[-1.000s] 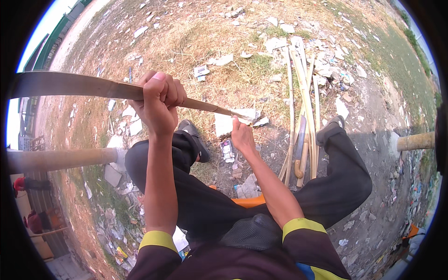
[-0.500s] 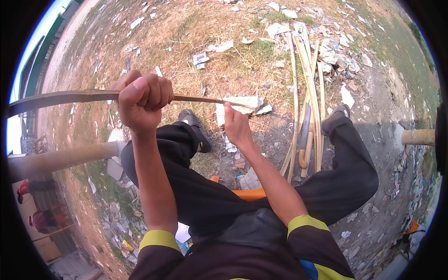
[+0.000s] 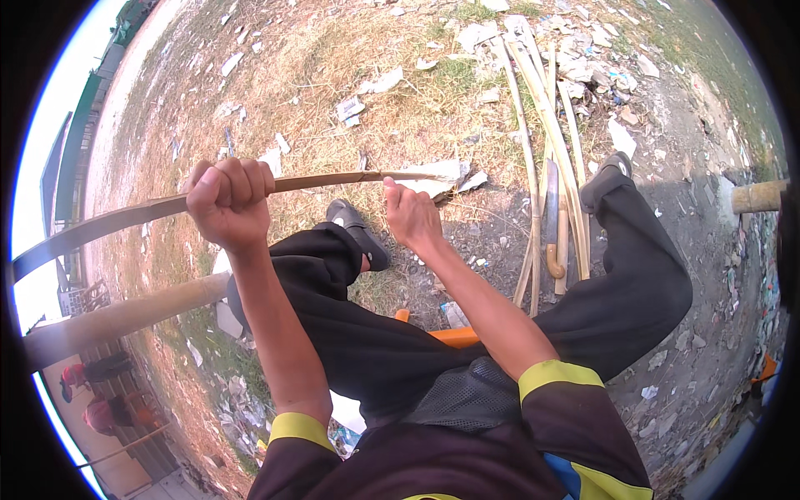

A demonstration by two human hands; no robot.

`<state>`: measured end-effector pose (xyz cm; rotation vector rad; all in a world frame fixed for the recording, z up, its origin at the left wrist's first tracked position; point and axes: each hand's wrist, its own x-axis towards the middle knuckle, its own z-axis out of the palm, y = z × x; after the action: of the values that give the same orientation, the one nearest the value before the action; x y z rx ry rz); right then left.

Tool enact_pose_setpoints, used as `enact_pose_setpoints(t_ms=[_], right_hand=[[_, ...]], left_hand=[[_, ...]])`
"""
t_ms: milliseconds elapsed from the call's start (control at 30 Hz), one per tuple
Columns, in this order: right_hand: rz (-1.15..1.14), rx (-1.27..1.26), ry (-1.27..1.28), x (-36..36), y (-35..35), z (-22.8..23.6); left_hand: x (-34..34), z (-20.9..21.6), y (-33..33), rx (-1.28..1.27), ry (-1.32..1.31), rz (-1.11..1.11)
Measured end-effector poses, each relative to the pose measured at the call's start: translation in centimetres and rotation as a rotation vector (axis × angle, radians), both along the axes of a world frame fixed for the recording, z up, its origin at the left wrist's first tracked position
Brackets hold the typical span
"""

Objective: The person sits on a low stool and repeatedly scrapes a long, thin metal strip with a small green-handled tool. They hold the strip with their left hand and scrape along its length with their right hand, occasionally adjusting their grip. The task continues without visible completion.

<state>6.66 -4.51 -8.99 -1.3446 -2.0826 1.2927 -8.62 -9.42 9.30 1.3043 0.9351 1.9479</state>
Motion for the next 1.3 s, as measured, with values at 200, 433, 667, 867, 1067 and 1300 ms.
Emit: enact_pose_setpoints(t_ms=[200, 433, 667, 867, 1067, 1300], right_hand=[[-0.007, -0.221, -0.405, 6.8, 1.2, -9.1], [-0.123, -0.107, -0.017, 5.7, 3.4, -3.6], [-0.039, -0.116, 0.143, 2.1, 0.2, 0.9], [-0.015, -0.029, 0.111, 0.6, -0.6, -0.9], [-0.022, -0.041, 0.031, 0.2, 0.0, -0.7], [-0.028, -0.272, -0.349, 5.3, 0.2, -10.4]], left_hand=[[1.0, -0.6, 0.1, 0.033, -0.018, -0.002], [0.2, -0.1, 0.6, -0.035, -0.168, 0.313], [1.9, 0.1, 0.6, -0.041, -0.129, 0.351], [2.4, 0.0, 0.4, -0.042, -0.078, 0.322], [2.2, 0.2, 0.7, -0.075, -0.122, 0.410], [2.2, -0.1, 0.6, -0.069, -0.110, 0.369]])
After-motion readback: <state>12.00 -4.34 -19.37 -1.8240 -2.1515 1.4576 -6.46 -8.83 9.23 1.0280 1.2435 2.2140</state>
